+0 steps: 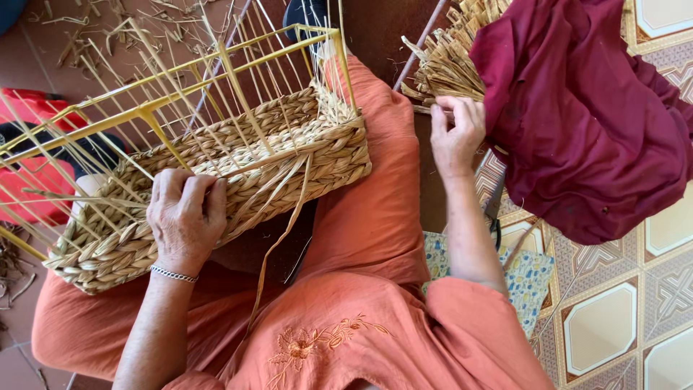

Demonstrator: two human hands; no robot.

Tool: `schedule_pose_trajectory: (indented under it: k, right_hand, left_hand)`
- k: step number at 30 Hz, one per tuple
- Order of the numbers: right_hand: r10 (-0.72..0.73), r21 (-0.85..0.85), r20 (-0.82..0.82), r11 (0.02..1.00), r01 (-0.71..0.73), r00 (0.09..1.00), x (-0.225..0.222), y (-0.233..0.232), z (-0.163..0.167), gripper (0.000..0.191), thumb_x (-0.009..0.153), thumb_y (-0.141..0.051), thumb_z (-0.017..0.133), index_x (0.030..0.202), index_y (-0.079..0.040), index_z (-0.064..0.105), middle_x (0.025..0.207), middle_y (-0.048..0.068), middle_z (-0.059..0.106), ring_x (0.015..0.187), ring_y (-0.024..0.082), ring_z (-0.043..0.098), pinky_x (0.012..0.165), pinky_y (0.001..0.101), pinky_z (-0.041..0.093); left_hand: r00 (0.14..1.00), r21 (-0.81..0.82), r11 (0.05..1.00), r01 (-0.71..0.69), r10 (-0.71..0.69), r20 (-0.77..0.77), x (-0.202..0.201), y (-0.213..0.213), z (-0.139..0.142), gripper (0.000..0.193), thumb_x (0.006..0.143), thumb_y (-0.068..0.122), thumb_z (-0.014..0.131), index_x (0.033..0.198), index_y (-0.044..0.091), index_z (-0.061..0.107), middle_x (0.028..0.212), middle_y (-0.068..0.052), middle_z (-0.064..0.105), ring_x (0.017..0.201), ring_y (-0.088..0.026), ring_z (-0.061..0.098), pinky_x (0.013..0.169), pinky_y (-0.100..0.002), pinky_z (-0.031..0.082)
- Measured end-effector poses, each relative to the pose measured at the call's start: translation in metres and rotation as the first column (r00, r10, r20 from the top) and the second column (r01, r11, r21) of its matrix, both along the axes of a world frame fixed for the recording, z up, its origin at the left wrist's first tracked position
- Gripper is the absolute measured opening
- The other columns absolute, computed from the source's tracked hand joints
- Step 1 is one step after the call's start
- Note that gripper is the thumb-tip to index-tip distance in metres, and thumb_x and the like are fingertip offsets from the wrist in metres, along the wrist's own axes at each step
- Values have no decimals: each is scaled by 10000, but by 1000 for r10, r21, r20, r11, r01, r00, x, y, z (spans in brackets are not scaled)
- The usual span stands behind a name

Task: The person sits on the floor and weaves dried palm leaves into a rectangular basket frame. They repeatedly thread and pull the leaves through the vertical ribs, tightening the weave and adjusting the basket's position on their lap.

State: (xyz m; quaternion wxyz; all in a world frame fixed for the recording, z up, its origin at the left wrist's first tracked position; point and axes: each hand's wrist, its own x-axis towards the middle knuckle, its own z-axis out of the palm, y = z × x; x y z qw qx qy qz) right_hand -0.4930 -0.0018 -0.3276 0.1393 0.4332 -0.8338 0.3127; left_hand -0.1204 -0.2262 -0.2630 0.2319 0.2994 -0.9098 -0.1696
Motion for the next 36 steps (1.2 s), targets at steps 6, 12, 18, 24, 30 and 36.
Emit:
schedule_pose_trajectory:
  k: [6,12,18,24,30,36]
  right_hand:
    - [44,314,-260,949,41,965,-46,38,-62,289,753,-153,817,1024,-123,720,950,83,556,921,302,521,752,441,405]
    - [-69,199,-290,971,131,955,-58,30,-74,152,969,-161,767,949,-150,617,976,48,550,968,281,527,794,429,393]
    - [75,58,-8,996,-74,997,-13,16,4,136,975,-95,739,916,-95,616,898,49,605,908,279,553,781,429,388]
    - [536,-256,93,827,-500,839,103,-38,77,93,939,-95,766,963,-84,676,884,47,637,792,237,568,744,392,438]
    - [680,-249,160,729,-637,716,156,-61,95,177,930,-190,792,1013,-72,689,946,36,679,863,237,619,780,398,445]
    - [187,-244,575,968,-51,796,61,-19,37,27,1022,-107,684,1002,-98,699,890,22,744,751,146,702,674,323,568]
  left_hand:
    - [1000,-38,999,-25,25,7,0,4,-8,142,964,94,824,979,88,683,1003,-92,569,942,-286,596,792,-405,504]
    - [999,19,1000,-14,13,48,-2,5,2,121,987,121,808,999,70,699,1009,-101,589,958,-286,610,795,-406,508]
    - [999,-94,995,32,-29,30,-16,7,39,230,980,151,783,1171,60,692,1140,-120,666,1072,-303,622,940,-430,492]
    - [941,174,946,275,-227,-250,-61,49,49,328,936,158,751,1220,0,708,1155,-137,650,1061,-303,582,948,-451,474]
    - [742,666,608,431,180,-645,-54,50,42,213,1206,100,511,1148,-6,686,1112,-155,713,1119,-245,679,1028,-357,554]
    - [647,808,394,438,486,-588,-6,27,28,168,1213,71,509,1306,-14,619,923,-117,691,906,-226,727,721,-254,520]
